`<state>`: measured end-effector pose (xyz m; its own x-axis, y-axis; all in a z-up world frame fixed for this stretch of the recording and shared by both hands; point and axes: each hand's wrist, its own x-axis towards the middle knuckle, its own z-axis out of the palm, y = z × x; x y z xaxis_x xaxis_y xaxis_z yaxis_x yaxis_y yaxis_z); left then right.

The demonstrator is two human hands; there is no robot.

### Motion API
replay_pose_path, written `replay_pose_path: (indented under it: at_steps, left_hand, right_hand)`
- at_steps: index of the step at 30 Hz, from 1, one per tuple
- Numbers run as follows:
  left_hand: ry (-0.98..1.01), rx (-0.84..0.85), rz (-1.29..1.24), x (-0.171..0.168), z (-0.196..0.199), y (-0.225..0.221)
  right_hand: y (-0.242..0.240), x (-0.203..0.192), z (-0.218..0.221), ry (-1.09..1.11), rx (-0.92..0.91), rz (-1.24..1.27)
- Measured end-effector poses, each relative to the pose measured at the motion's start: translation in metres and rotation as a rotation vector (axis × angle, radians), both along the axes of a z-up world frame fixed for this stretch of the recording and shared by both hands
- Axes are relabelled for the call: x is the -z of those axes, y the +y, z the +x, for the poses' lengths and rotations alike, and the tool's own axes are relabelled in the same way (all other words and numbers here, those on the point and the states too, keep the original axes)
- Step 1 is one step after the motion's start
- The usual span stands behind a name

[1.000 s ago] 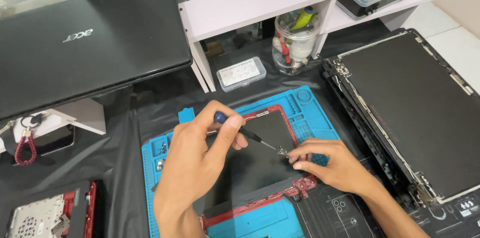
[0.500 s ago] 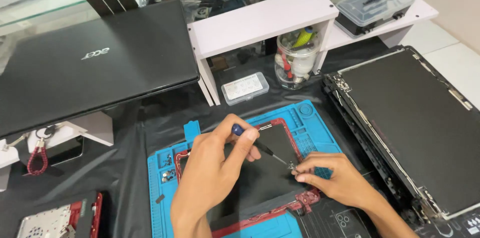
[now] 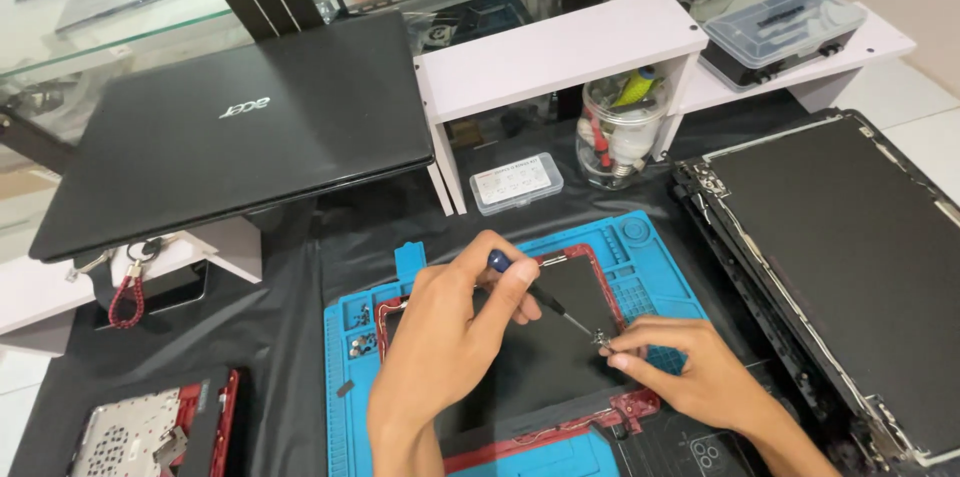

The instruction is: The person works on a disassembled red laptop at a repair bench, first prying the screen bezel off the display cover by hand, then lifting the old screen panel out of the frame. They then use a screwdriver to remove screws from the screen frame and handle small mounting brackets and cable connectors while fitting the new panel into the bezel.

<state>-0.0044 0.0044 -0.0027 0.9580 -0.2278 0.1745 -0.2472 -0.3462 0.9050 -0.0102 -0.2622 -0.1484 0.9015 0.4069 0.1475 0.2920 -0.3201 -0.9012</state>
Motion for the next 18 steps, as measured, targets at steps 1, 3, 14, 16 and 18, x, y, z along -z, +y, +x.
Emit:
replay_pose_path:
  at_steps: [1,3,14,16,18]
  left_hand:
    - [0.002,-0.002,0.000,0.000,-0.001,0.000]
    - [-0.006,-0.015,0.014,-0.001,0.000,0.000]
    - [-0.013,-0.020,-0.031,-0.001,-0.005,-0.001]
    - [-0.046,-0.032,-0.037,0.000,-0.010,0.003]
    - [-0.021,-0.004,-0.040,0.000,-0.017,0.007]
  right_hand:
    - [0.001,-0.001,-0.001,0.002,-0.002,0.000]
    - [0.002,-0.003,-0.001,0.019,0.021,-0.030]
    - [0.000,0.007,-0.002,-0.002,0.026,-0.068]
    - [0.001,0.010,-0.002,-0.021,-0.021,-0.053]
    - [0.002,0.016,-0.004,-0.064,0.059,-0.101]
